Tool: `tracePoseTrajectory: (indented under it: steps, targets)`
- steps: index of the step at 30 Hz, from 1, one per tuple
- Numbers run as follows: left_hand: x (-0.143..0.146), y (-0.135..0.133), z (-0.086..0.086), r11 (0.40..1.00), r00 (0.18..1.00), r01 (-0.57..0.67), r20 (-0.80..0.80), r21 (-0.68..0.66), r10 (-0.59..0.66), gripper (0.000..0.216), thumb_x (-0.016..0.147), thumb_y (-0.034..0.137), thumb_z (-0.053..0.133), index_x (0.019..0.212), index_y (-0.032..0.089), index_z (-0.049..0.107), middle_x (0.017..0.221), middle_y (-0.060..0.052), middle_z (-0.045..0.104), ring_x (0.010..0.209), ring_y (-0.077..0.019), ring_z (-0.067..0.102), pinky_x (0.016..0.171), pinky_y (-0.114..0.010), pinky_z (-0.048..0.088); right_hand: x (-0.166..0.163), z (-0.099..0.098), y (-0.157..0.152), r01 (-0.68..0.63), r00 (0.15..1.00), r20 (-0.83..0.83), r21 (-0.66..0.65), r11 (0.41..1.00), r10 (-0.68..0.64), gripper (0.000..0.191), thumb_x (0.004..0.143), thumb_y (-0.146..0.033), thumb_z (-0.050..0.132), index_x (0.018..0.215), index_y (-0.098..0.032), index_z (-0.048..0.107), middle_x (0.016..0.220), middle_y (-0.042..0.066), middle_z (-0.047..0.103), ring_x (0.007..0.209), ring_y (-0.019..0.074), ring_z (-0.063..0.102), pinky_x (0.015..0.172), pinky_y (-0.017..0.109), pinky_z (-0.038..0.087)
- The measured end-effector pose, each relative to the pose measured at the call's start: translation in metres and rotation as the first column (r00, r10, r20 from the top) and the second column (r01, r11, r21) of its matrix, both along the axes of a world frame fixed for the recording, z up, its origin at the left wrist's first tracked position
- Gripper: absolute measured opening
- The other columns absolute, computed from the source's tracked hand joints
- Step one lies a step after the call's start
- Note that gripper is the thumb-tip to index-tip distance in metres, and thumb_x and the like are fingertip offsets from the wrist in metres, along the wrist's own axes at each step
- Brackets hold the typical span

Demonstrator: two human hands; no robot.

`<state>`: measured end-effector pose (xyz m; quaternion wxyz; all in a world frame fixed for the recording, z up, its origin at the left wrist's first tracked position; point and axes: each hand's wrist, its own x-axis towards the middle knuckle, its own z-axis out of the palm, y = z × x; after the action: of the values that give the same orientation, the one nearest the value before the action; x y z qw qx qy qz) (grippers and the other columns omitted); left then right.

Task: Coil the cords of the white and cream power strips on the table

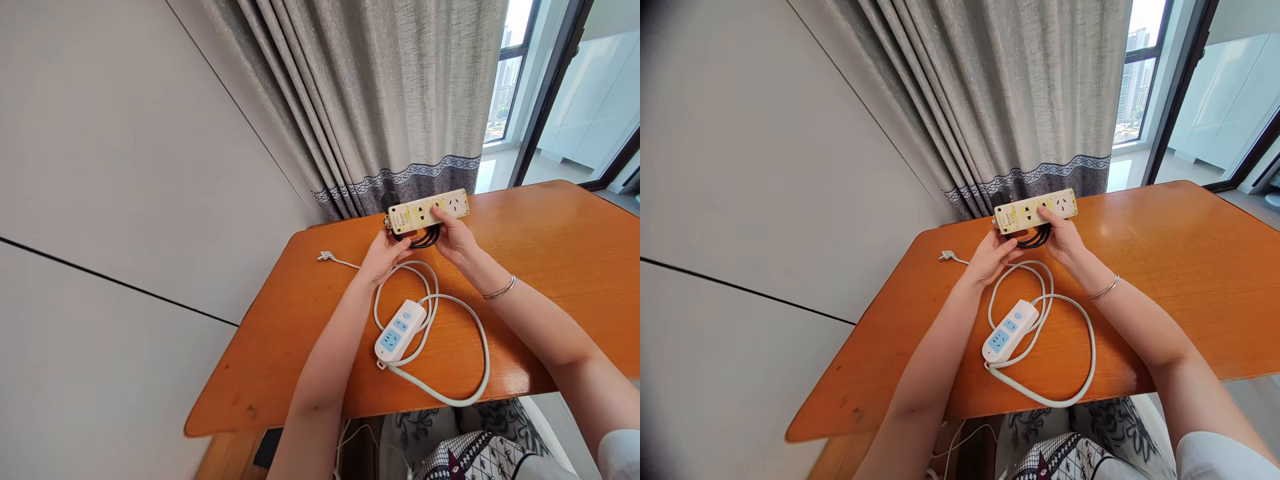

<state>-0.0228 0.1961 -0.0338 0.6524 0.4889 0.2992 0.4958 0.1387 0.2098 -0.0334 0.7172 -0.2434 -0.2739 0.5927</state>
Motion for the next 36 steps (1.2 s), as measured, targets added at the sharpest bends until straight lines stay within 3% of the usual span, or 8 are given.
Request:
tracePoseTrajectory:
  steps: [3, 6, 10, 14, 21, 27, 32, 36]
  targets:
    - [0.004, 0.000, -0.001, 0.996, 0.996, -0.088, -0.016, 0.033, 0.089, 0.044, 0.067, 0.025, 0.085, 0.104, 0.021, 0.061, 0.099, -0.005, 0.073, 0.097, -0.0215, 0.072, 0.083, -0.032, 0.054, 0.000, -0.002, 0.002, -0.013, 1.000, -0.015, -0.004, 1.000, 0.013, 0.040, 0.064, -0.027, 0.085, 0.096, -0.025, 0.061, 0.092, 0.000, 0.074, 0.108, 0.0215, 0.068, 0.089, 0.032, 0.063]
    - [0.009, 0.000, 0.002, 0.988, 0.985, -0.149, 0.093, 0.039, 0.145, 0.029, 0.073, 0.022, 0.078, 0.095, 0.020, 0.060, 0.082, 0.000, 0.067, 0.082, -0.0168, 0.070, 0.082, -0.032, 0.053, -0.002, -0.001, 0.000, -0.057, 0.998, -0.029, -0.002, 0.998, 0.057, 0.036, 0.067, -0.029, 0.083, 0.096, -0.025, 0.062, 0.095, 0.001, 0.074, 0.105, 0.0218, 0.067, 0.086, 0.033, 0.063]
    - [0.015, -0.002, 0.005, 0.977, 0.959, -0.211, 0.203, 0.034, 0.200, 0.013, 0.080, 0.019, 0.068, 0.077, 0.019, 0.055, 0.065, 0.005, 0.051, 0.058, -0.0082, 0.052, 0.080, -0.029, 0.052, -0.004, -0.002, -0.001, -0.128, 0.991, -0.053, -0.053, 0.990, 0.125, 0.031, 0.070, -0.032, 0.079, 0.094, -0.024, 0.062, 0.094, 0.003, 0.073, 0.092, 0.0225, 0.066, 0.075, 0.036, 0.062]
    - [0.025, -0.011, 0.002, 0.983, 0.951, -0.182, 0.257, 0.024, 0.170, 0.009, 0.083, 0.014, 0.064, 0.081, 0.020, 0.057, 0.063, 0.006, 0.041, 0.053, -0.0078, 0.038, 0.073, -0.025, 0.047, -0.006, -0.010, -0.001, -0.089, 0.996, -0.035, -0.088, 0.992, 0.086, 0.029, 0.069, -0.038, 0.074, 0.089, -0.025, 0.057, 0.081, 0.000, 0.067, 0.070, 0.0179, 0.059, 0.058, 0.032, 0.054]
    - [0.039, -0.025, -0.005, 0.984, 0.916, -0.173, 0.361, -0.031, 0.172, 0.022, 0.096, 0.020, 0.052, 0.075, 0.021, 0.047, 0.063, 0.006, 0.037, 0.049, -0.0081, 0.030, 0.066, -0.024, 0.041, -0.014, -0.012, -0.009, -0.021, 0.999, -0.040, -0.090, 0.996, 0.018, 0.029, 0.071, -0.045, 0.066, 0.086, -0.025, 0.052, 0.068, -0.004, 0.057, 0.055, 0.0131, 0.048, 0.050, 0.028, 0.043]
    - [0.030, -0.022, 0.007, 0.974, 0.894, -0.198, 0.386, -0.114, 0.227, 0.041, 0.104, 0.031, 0.035, 0.065, 0.019, 0.038, 0.056, 0.007, 0.025, 0.043, -0.0074, 0.020, 0.052, -0.020, 0.034, -0.023, 0.003, -0.018, -0.111, 0.986, -0.140, -0.171, 0.979, 0.087, 0.030, 0.067, -0.035, 0.075, 0.087, -0.023, 0.056, 0.071, -0.004, 0.058, 0.055, 0.0110, 0.045, 0.048, 0.025, 0.042]
    - [0.023, -0.018, 0.014, 0.953, 0.884, -0.255, 0.361, -0.162, 0.298, 0.046, 0.103, 0.052, 0.032, 0.074, 0.021, 0.051, 0.051, 0.009, 0.017, 0.039, -0.0075, 0.012, 0.041, -0.018, 0.024, -0.020, 0.008, -0.023, -0.222, 0.974, -0.111, -0.270, 0.937, 0.199, 0.032, 0.068, -0.035, 0.080, 0.090, -0.023, 0.061, 0.074, -0.003, 0.061, 0.059, 0.0115, 0.051, 0.050, 0.025, 0.047]
    - [0.021, -0.013, 0.014, 0.930, 0.866, -0.290, 0.350, -0.226, 0.356, 0.051, 0.100, 0.059, 0.035, 0.073, 0.020, 0.053, 0.048, 0.010, 0.013, 0.036, -0.0059, 0.008, 0.036, -0.017, 0.018, -0.020, 0.005, -0.024, -0.249, 0.968, -0.094, -0.241, 0.938, 0.232, 0.030, 0.068, -0.030, 0.082, 0.089, -0.022, 0.062, 0.077, -0.002, 0.064, 0.064, 0.0130, 0.054, 0.054, 0.025, 0.052]
